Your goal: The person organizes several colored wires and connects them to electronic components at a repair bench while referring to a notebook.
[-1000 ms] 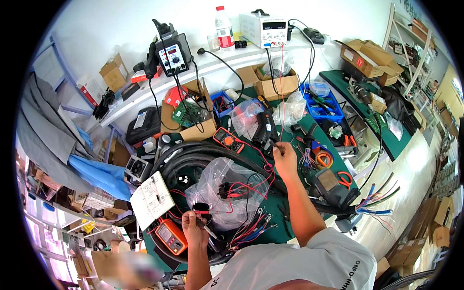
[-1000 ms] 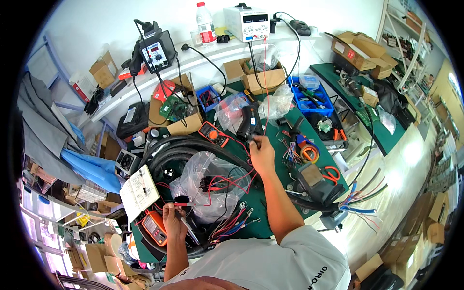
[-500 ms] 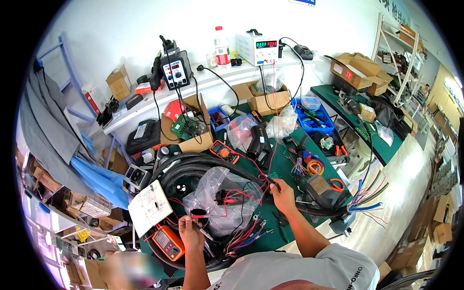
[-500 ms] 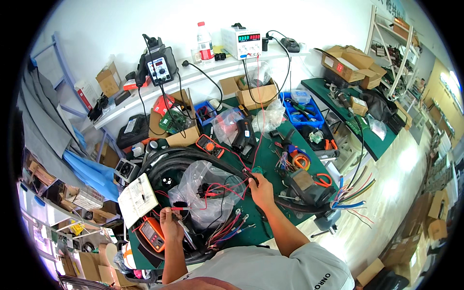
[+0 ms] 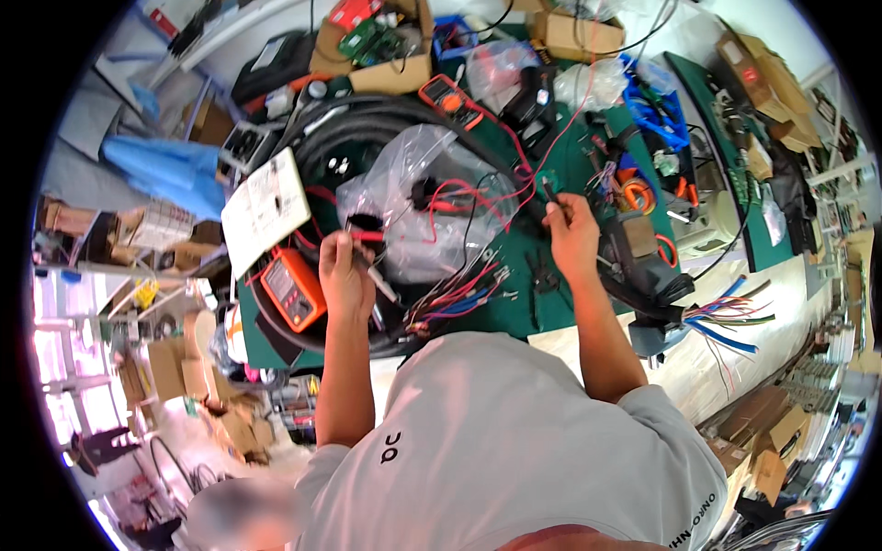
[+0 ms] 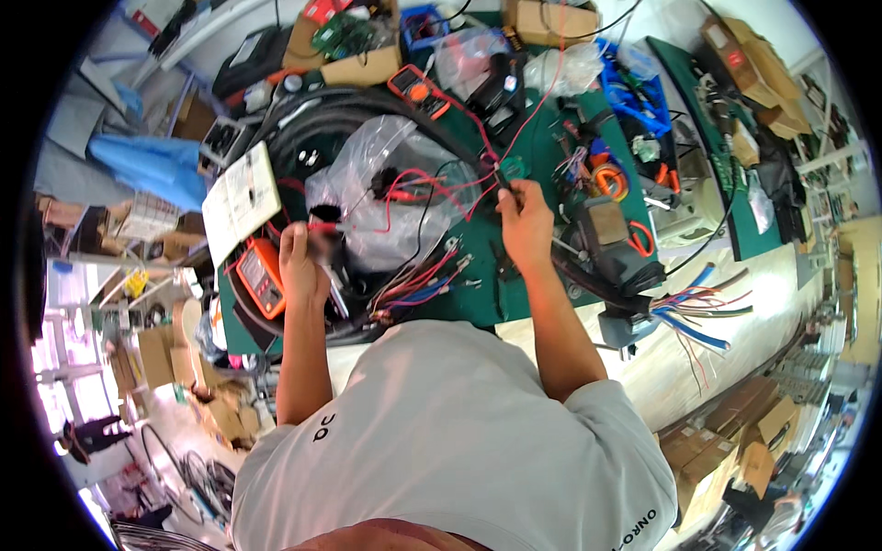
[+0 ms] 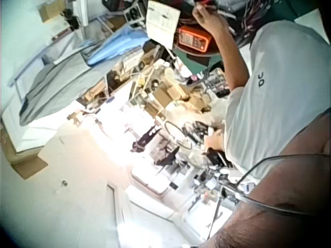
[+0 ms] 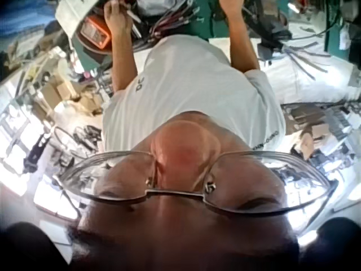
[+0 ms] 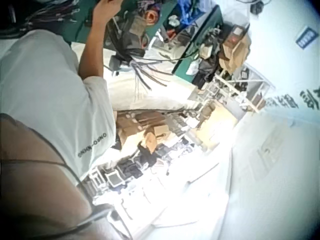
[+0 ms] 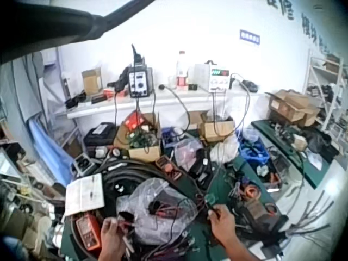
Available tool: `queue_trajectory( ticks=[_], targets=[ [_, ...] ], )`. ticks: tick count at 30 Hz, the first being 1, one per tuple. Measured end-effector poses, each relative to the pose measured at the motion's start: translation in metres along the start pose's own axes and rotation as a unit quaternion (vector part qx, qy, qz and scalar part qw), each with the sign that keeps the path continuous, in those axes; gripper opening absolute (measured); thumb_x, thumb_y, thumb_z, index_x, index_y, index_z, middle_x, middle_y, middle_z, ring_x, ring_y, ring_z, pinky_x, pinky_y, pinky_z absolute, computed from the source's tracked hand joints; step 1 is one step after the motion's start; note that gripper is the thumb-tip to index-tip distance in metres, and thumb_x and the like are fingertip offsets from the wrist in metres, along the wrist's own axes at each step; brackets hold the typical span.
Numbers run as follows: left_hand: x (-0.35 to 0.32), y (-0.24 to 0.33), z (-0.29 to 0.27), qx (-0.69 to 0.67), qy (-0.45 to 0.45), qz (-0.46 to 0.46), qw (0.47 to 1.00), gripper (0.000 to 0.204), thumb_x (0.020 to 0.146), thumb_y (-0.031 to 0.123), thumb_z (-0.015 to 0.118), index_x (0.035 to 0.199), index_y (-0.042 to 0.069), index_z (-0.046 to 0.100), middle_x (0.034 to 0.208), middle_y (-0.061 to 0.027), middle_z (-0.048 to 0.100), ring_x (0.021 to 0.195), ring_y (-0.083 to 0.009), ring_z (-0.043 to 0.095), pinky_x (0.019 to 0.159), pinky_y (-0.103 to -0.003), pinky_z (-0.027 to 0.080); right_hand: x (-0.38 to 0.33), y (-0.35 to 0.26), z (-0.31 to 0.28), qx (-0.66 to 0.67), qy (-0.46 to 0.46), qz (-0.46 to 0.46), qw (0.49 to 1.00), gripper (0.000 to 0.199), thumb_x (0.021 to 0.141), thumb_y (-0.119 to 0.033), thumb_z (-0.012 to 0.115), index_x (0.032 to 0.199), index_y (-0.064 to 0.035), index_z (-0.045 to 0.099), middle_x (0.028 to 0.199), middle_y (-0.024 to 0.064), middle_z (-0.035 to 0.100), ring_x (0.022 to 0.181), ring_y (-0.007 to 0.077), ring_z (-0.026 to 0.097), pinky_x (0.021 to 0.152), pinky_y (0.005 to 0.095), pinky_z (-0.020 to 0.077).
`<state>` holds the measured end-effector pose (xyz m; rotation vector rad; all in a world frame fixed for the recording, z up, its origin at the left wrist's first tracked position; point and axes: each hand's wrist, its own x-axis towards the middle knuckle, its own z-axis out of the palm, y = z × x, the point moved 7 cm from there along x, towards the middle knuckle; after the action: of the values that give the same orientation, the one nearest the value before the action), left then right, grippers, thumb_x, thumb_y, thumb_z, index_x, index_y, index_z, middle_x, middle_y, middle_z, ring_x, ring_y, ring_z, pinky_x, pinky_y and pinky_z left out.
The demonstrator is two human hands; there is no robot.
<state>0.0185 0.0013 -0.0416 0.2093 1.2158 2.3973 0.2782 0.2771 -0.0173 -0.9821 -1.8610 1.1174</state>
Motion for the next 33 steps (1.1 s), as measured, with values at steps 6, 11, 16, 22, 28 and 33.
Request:
queue_trajectory(
  ticks=[6, 11, 16, 22, 28, 33],
  targets=[
    [-0.002, -0.002, 0.0, 0.006, 0.032, -0.028, 0.999, 0.009, 0.096, 0.015, 0.058, 0.094, 0.007, 0.055, 0.079, -0.0027, 0.057, 0.068, -0.0117, 0.055, 0.064, -0.027, 0.048, 0.006, -0.008, 0.021, -0.027, -0.048, 0.012, 0.998, 0.022, 0.089, -0.015, 0.065, 0.103, 0.0012, 0.06, 0.078, 0.0121, 0.068, 0.068, 0.0194, 0.066, 0.063, 0.0315, 0.0505],
    [0.0, -0.002, 0.003, 0.012, 0.015, -0.025, 0.999, 0.009, 0.096, 0.015, 0.058, 0.094, 0.007, 0.055, 0.079, -0.0028, 0.057, 0.068, -0.0116, 0.054, 0.064, -0.027, 0.048, 0.009, -0.007, 0.034, -0.048, -0.059, -0.002, 0.997, 0.019, 0.087, -0.015, 0.067, 0.099, -0.0008, 0.063, 0.078, 0.0123, 0.067, 0.067, 0.0215, 0.065, 0.062, 0.033, 0.0498],
    [0.001, 0.0, -0.001, 0.005, 0.016, -0.032, 0.999, 0.01, 0.096, 0.016, 0.058, 0.093, 0.007, 0.054, 0.079, -0.0027, 0.056, 0.068, -0.0115, 0.053, 0.064, -0.027, 0.047, 0.009, -0.011, 0.044, -0.071, -0.072, -0.015, 0.995, 0.018, 0.085, -0.016, 0.068, 0.098, -0.0032, 0.065, 0.074, 0.0118, 0.065, 0.065, 0.0233, 0.063, 0.06, 0.0345, 0.0486],
    [0.002, 0.002, -0.001, 0.002, 0.014, -0.03, 0.999, 0.011, 0.096, 0.017, 0.058, 0.093, 0.007, 0.054, 0.08, -0.003, 0.055, 0.069, -0.0115, 0.051, 0.064, -0.027, 0.045, 0.014, -0.018, 0.053, -0.09, -0.095, -0.008, 0.991, 0.019, 0.084, -0.017, 0.069, 0.098, -0.0039, 0.065, 0.073, 0.0111, 0.065, 0.064, 0.0251, 0.062, 0.059, 0.0356, 0.048],
    [0.003, -0.001, -0.001, 0.005, 0.021, -0.049, 0.999, 0.01, 0.096, 0.017, 0.058, 0.093, 0.008, 0.054, 0.079, -0.0029, 0.055, 0.069, -0.0115, 0.052, 0.064, -0.027, 0.045, 0.017, -0.034, 0.08, -0.091, -0.122, -0.097, 0.984, 0.019, 0.085, -0.013, 0.069, 0.1, -0.0017, 0.066, 0.075, 0.0091, 0.065, 0.064, 0.0149, 0.06, 0.058, 0.0285, 0.0462],
    [0.003, -0.001, -0.003, 0.019, 0.032, -0.039, 0.999, 0.011, 0.096, 0.017, 0.059, 0.092, 0.008, 0.054, 0.077, -0.0023, 0.056, 0.068, -0.0115, 0.052, 0.065, -0.027, 0.046, 0.017, -0.046, 0.099, -0.067, -0.138, -0.116, 0.981, 0.019, 0.084, -0.014, 0.069, 0.099, -0.0029, 0.065, 0.077, 0.0112, 0.067, 0.067, 0.0201, 0.065, 0.061, 0.0313, 0.0488]
  ],
)
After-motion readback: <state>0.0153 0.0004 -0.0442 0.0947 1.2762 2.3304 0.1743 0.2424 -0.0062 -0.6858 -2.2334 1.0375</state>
